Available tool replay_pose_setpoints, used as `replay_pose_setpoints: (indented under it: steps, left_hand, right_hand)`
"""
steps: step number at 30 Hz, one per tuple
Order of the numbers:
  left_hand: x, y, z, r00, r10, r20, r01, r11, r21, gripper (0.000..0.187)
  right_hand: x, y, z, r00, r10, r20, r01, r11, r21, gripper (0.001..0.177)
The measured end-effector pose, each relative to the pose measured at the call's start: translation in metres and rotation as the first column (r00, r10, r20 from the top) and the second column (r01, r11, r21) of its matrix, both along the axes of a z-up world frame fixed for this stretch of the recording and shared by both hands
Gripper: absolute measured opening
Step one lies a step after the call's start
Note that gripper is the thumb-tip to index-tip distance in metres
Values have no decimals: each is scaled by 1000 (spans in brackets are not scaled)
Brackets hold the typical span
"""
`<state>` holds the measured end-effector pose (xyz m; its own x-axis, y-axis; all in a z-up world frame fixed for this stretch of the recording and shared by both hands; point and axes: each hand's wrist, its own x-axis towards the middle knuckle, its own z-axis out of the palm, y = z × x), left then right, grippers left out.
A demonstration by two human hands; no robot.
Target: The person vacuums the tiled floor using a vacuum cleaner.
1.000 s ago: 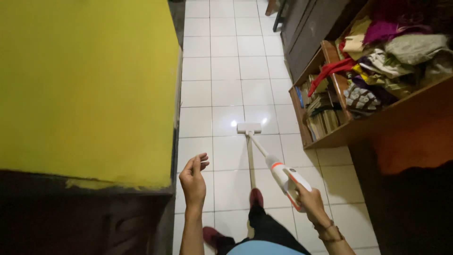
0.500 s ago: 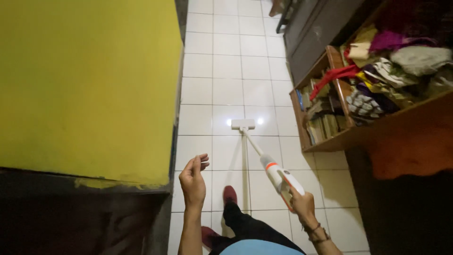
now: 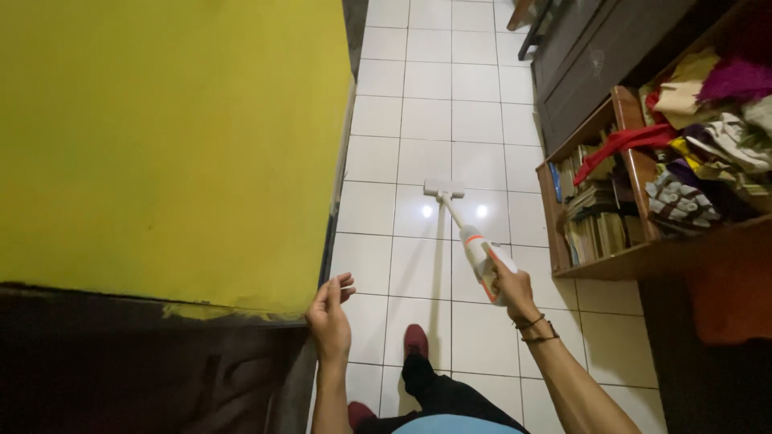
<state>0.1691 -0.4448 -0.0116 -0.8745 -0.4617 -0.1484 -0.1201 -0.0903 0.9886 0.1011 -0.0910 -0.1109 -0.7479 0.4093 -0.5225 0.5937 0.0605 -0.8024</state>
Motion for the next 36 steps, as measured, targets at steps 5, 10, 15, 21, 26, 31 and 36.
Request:
replay_pose_setpoints:
  steps: [5,10,15,21,26,31,36]
  left_hand:
    - [25,-9,9,997,-73,-19,73,997,20,42]
    - [67,-38,12,990,-110,-86,112,994,19,41]
    - [103,-59,19,992,-102,-72,103,995,3,41]
    - [106,-62,11,984,-115,-136,123,991,47,40]
    - [93,-72,9,993,-85,-81,87,996,28,39]
    - [73,-93,-5,993,-5,-116,20,991,131,38]
    - [70,-114,-19,992,47,-119,-33,993,117,39]
  right_hand:
    - [63,-26,5,1000,15,13,-15,1000,-8,53]
    - [164,-62,18,998,5,61,-9,999,53,47]
    - [224,-86,28,998,-2,56,-9,980,196,47]
    - [212,-95,3,998,-68,9,64,976,210,45]
    - [134,-91,-34,1000,-16,15,11,961,278,58]
    - [46,-98,-50,999,3,33,-7,992,129,70]
    - [13,-114,-58,993,104,62,-108,993,54,70]
